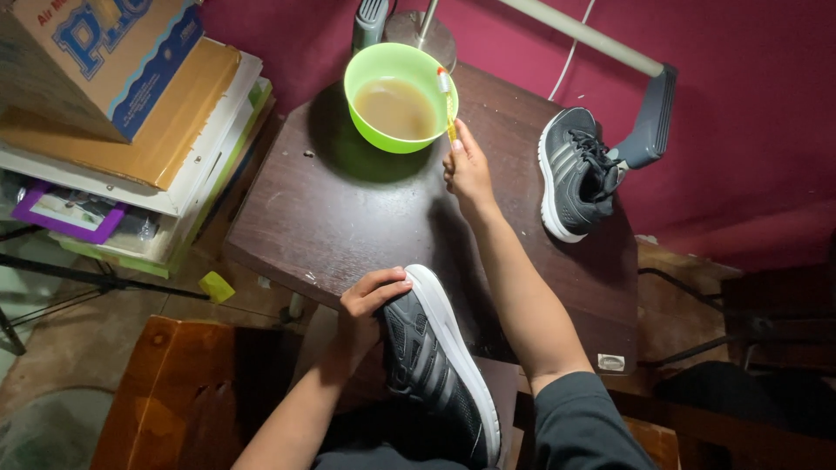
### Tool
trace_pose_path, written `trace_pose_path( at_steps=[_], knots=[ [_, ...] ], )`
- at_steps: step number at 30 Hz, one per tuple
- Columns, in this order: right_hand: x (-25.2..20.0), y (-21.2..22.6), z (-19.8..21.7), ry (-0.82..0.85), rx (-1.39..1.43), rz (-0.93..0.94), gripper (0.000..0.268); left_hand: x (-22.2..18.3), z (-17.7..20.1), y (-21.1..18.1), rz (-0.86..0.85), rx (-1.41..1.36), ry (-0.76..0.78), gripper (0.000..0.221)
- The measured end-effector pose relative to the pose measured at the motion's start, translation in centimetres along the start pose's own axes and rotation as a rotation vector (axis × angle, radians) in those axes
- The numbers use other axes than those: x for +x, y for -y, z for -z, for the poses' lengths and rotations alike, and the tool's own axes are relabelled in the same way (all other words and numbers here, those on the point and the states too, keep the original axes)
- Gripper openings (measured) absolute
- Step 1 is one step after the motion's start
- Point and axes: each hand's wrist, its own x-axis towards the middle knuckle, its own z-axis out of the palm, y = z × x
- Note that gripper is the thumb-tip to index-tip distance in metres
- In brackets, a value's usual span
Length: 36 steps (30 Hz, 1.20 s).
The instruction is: Cleaning the white sole of a black sneaker using a toothbrush and a cleaning solution in a bowl.
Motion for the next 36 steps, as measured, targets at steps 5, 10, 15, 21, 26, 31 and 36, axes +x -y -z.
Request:
trace_pose_path(
  at_steps=[5, 10, 15, 21, 26, 31, 36],
  knots=[
    [-2.3, 4.6, -1.6, -0.104, -0.361, 0.207, 0.050, 0.0, 0.0, 0.1, 0.002, -0.005, -0.010, 0.014],
    [-4.3, 6.2, -1.1, -0.021, -1.058, 0.331, 0.056, -0.1, 0.2, -0.2, -0.003, 0.004, -0.001, 0.012],
    [-7.0, 7.5, 2.1, 0.015, -0.007, -0.081, 0.072, 0.4, 1.0, -0.3, -0.046, -0.017, 0.180, 0.018],
    [-20.0, 8.4, 8.5, 0.143, 0.207, -0.159, 0.095, 1.4, 0.8, -0.8, -0.035, 0.014, 0.305, 0.036],
    [-28.3, 10.8, 9.3, -0.057, -0.083, -0.303, 0.059, 1.9, 0.0, -3.5, -0.139, 0.188, 0.338, 0.060],
    [-33.2, 11.6, 11.1, -0.119, -0.254, -0.378, 0.041, 2.2, -1.4, -6.4, -0.199, 0.398, 0.249, 0.032],
    [-34.1, 13.9, 10.3, 0.031, -0.802, -0.509, 0.080, 2.7, -2.2, -7.0, -0.230, 0.372, 0.272, 0.024]
  ],
)
